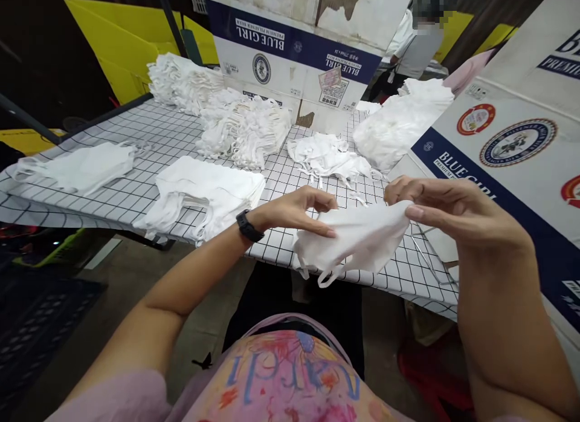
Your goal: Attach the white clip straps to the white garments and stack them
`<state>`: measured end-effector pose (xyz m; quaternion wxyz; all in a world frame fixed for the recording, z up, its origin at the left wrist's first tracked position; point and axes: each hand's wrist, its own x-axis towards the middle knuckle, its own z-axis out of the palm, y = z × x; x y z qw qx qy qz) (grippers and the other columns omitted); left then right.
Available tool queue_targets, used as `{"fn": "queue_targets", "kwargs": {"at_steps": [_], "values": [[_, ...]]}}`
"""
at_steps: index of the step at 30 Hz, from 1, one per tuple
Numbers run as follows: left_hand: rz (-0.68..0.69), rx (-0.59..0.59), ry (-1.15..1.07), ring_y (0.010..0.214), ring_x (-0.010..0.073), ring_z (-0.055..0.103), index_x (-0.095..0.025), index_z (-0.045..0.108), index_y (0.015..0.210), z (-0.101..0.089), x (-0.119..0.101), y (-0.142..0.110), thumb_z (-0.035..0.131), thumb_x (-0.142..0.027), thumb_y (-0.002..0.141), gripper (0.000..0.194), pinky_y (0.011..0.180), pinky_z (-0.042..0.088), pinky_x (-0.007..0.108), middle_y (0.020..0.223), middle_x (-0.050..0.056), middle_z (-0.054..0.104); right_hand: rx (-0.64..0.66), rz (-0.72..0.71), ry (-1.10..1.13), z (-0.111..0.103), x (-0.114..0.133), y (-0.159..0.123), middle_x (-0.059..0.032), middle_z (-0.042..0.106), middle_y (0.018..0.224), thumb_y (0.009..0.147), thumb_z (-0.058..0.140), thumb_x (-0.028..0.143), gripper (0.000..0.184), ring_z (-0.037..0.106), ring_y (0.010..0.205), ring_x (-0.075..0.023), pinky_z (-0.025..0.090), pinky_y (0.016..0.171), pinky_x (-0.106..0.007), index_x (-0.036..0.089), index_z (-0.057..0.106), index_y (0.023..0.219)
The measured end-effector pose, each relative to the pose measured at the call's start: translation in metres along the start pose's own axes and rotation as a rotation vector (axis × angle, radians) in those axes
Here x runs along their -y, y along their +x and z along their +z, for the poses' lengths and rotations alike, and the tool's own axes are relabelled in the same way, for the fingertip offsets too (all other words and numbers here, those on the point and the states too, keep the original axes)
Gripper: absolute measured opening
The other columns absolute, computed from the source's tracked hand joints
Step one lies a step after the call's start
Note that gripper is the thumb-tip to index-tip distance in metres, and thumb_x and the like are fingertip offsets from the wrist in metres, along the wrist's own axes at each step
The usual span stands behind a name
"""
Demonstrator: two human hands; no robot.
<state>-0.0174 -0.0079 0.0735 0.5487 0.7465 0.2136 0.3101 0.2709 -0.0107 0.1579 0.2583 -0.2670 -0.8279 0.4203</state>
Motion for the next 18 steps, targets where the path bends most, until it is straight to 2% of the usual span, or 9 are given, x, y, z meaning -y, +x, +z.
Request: {"fn": "queue_targets", "kwargs": {"at_steps": [4,8,11,14,18], "values": [[-0.055,-0.091,0.015,0.084,0.0154,0.058,-0.016,0.068,0.075,-0.023,0.008,-0.023,0.09,-0.039,0.072,0.032,0.077,0.046,0.031,0.083,0.002,0.064,-0.096,0.012,0.002,-0.018,-0.004,-0.01,-0.0058,0.066,0.086,0.092,0.074,0.031,0.014,0.062,0.092,-0.0226,0.05,0.086,-0.039,0.024,0.073,0.08],[-0.087,-0.177,0.096,0.091,0.0175,0.062,-0.017,0.069,0.073,-0.044,0.007,-0.042,0.091,-0.038,0.07,0.03,0.079,0.049,0.031,0.09,0.004,0.068,-0.233,0.149,-0.051,-0.03,-0.008,-0.016,-0.0082,0.067,0.086,0.086,0.079,0.045,0.028,0.062,0.091,-0.0229,0.052,0.078,-0.036,0.022,0.074,0.073],[-0.095,-0.231,0.192,0.089,0.0165,0.063,-0.018,0.07,0.073,-0.059,0.0,-0.051,0.088,-0.039,0.074,0.027,0.077,0.049,0.03,0.092,0.004,0.069,-0.323,0.22,-0.122,-0.043,-0.016,-0.022,-0.0114,0.07,0.097,0.079,0.083,0.055,0.033,0.064,0.095,-0.0253,0.054,0.077,-0.036,0.023,0.077,0.077],[-0.085,-0.277,0.321,0.086,0.0167,0.064,-0.019,0.071,0.075,-0.072,-0.007,-0.057,0.084,-0.043,0.078,0.027,0.079,0.051,0.031,0.088,0.004,0.07,-0.342,0.24,-0.219,-0.06,-0.027,-0.03,-0.0141,0.071,0.106,0.076,0.084,0.057,0.034,0.065,0.105,-0.0284,0.055,0.082,-0.036,0.024,0.078,0.079],[-0.082,-0.308,0.535,0.09,0.02,0.067,-0.021,0.075,0.082,-0.084,-0.014,-0.058,0.082,-0.046,0.078,0.026,0.083,0.055,0.035,0.091,0.006,0.073,-0.304,0.281,-0.304,-0.074,-0.037,-0.037,-0.0131,0.072,0.114,0.078,0.082,0.057,0.031,0.068,0.101,-0.0259,0.054,0.079,-0.032,0.026,0.078,0.082]]}}
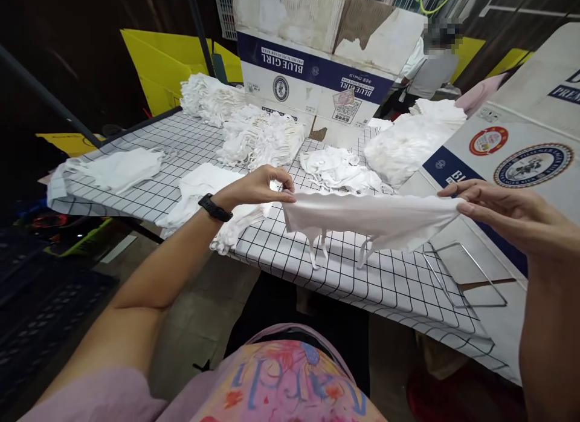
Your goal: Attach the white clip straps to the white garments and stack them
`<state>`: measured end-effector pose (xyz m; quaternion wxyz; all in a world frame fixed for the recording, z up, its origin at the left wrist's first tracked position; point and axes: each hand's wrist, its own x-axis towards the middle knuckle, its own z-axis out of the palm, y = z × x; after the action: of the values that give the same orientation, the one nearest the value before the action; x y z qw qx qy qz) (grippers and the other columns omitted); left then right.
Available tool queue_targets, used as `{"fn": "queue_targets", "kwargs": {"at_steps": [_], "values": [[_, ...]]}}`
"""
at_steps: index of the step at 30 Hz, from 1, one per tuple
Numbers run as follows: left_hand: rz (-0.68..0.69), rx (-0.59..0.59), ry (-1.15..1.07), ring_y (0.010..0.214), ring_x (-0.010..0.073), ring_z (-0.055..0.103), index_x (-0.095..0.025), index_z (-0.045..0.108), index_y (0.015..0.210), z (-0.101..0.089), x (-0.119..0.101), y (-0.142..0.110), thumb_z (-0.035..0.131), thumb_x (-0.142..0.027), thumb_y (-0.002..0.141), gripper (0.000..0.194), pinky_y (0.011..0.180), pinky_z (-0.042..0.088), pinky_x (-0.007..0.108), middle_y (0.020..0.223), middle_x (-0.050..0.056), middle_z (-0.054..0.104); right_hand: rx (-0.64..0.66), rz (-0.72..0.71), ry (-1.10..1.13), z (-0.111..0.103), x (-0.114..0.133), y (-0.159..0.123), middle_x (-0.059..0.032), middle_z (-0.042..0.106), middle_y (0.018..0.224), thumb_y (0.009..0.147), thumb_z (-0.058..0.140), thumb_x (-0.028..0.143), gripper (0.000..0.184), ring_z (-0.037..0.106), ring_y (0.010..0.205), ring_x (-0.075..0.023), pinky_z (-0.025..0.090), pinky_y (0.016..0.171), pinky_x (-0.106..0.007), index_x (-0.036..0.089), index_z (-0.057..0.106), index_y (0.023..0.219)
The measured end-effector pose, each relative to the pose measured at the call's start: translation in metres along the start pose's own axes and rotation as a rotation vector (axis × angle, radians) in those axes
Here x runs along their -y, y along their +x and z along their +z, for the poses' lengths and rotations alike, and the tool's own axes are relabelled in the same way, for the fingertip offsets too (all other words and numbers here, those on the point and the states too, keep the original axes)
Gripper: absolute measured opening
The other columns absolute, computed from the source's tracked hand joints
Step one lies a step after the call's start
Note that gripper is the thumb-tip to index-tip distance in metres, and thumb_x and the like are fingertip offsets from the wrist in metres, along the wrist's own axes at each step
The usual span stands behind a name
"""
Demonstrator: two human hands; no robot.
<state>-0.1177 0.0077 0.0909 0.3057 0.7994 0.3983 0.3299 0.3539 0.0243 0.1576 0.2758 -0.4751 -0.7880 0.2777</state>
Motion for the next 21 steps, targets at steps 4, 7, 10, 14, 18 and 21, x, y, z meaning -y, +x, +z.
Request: {"fn": "queue_targets", "kwargs": {"at_steps": [4,7,10,14,18,21], "values": [[0.062,-0.136,0.212,0.098,0.023,0.068,-0.022,0.077,0.085,-0.009,-0.008,0.009,0.075,-0.038,0.082,0.017,0.091,0.056,0.041,0.09,0.006,0.075,-0.082,0.001,-0.305,0.006,0.0,0.0,-0.0061,0.072,0.083,0.08,0.074,0.06,0.037,0.063,0.073,-0.02,0.048,0.066,-0.032,0.024,0.077,0.087],[0.089,-0.286,0.295,0.092,0.0211,0.069,-0.02,0.076,0.084,-0.015,-0.018,0.018,0.072,-0.032,0.082,0.013,0.088,0.057,0.04,0.092,0.004,0.075,-0.268,-0.049,-0.518,0.018,0.005,0.0,-0.0005,0.062,0.061,0.076,0.07,0.058,0.035,0.051,0.055,-0.0151,0.041,0.058,-0.031,0.024,0.073,0.075],[0.119,-0.424,0.331,0.088,0.019,0.069,-0.018,0.074,0.08,-0.022,-0.027,0.028,0.072,-0.028,0.08,0.01,0.084,0.059,0.037,0.092,0.003,0.074,-0.439,-0.098,-0.518,0.029,0.012,0.0,0.001,0.06,0.057,0.074,0.072,0.052,0.029,0.051,0.054,-0.0148,0.04,0.058,-0.031,0.023,0.071,0.072],[0.153,-0.558,0.328,0.082,0.0163,0.067,-0.016,0.074,0.085,-0.032,-0.035,0.037,0.072,-0.024,0.079,0.01,0.077,0.06,0.032,0.092,0.004,0.073,-0.632,-0.1,-0.431,0.036,0.021,0.003,-0.0005,0.066,0.067,0.072,0.075,0.043,0.022,0.063,0.066,-0.0182,0.049,0.068,-0.032,0.022,0.074,0.076],[0.165,-0.649,0.362,0.076,0.0138,0.066,-0.017,0.072,0.082,-0.039,-0.046,0.041,0.071,-0.015,0.079,0.003,0.071,0.058,0.029,0.089,0.004,0.071,-0.671,-0.118,-0.331,0.043,0.027,0.012,-0.0034,0.072,0.077,0.068,0.077,0.034,0.021,0.07,0.074,-0.0209,0.057,0.082,-0.037,0.02,0.077,0.084],[0.165,-0.724,0.395,0.076,0.0139,0.065,-0.018,0.072,0.081,-0.041,-0.049,0.044,0.068,-0.008,0.078,0.011,0.07,0.057,0.029,0.086,0.004,0.071,-0.791,-0.211,-0.196,0.051,0.031,0.021,-0.006,0.075,0.085,0.065,0.078,0.028,0.03,0.072,0.078,-0.0222,0.06,0.082,-0.038,0.018,0.078,0.094]]}}
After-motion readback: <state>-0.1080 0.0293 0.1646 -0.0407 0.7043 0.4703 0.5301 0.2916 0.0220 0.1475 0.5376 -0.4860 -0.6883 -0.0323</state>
